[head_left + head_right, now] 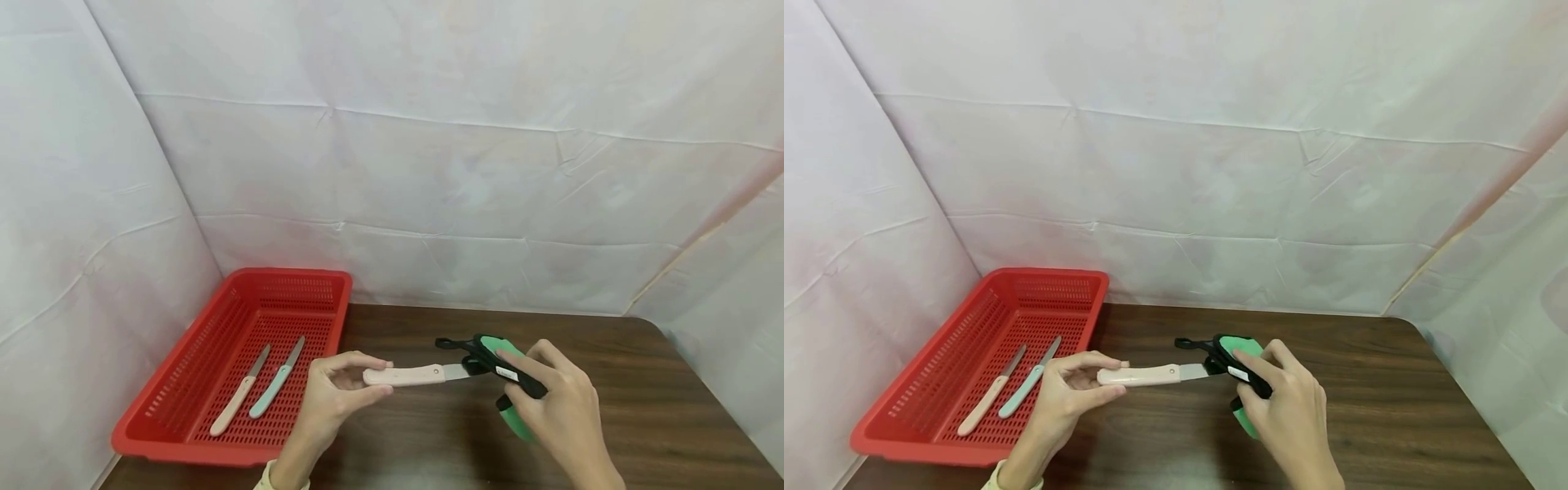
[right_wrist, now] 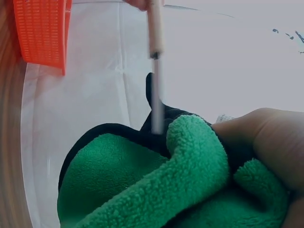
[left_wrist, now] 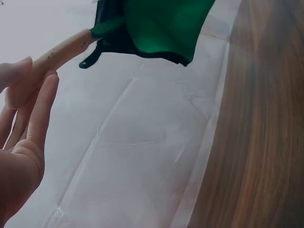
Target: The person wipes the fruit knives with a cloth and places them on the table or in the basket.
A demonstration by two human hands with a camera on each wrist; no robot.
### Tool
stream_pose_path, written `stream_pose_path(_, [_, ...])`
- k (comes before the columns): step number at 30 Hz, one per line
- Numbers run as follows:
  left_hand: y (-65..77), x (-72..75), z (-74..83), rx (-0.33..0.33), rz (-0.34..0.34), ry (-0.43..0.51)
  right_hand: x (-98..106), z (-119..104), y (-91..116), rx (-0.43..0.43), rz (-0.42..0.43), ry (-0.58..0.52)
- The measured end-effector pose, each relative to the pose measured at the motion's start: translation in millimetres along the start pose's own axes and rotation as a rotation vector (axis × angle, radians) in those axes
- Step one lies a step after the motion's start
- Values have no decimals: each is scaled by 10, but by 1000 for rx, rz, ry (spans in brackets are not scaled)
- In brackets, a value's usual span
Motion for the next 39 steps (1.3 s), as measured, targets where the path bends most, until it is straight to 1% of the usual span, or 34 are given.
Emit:
stream_pose_path(3, [4,-19,-19,26,-10,-4,21,-22,6,7,11,-37])
stream_pose_path(6, [9,-54,-27,46,-19,7,30,-71,10,23,2,-50])
stream_pose_path(11, [13,-153,-18,66,-39,23,10,-180,39,49,-22,-32])
stream_pose_path(14, [20,-192,-27,71,-29,14,-36,-241,73,78,-31,-16])
stream_pose_path(19, [32,-213,-48,37,14,24,-140,-291,115,132,-47,16])
stream_pose_path(23, [37,-222,-58,12,40,56,-189,-279,129,131,-56,41])
stream_pose_path(26, [34,-218,-52,-9,44,71,-200,-272,133,125,-55,53])
stream_pose_path(29, [25,-194,-24,-37,48,92,-203,-257,123,114,-63,67])
stream_pose_path(31, [15,-168,4,-61,51,118,-195,-236,106,97,-75,75])
stream_pose_path(35, [-6,-115,64,-88,52,177,-135,-175,65,51,-95,86])
stream_pose_path(39, [-11,-70,89,-80,55,192,-57,-129,42,26,-88,94])
Point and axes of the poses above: each hand's wrist, its own y-axis away from the middle knuckle, its own x-axis out of the back of the hand, z = x × y, the point moved 6 cm from there along -y, towards the middle knuckle, and after that the axes turned 13 degrees about -x, right-handed, at the moved point
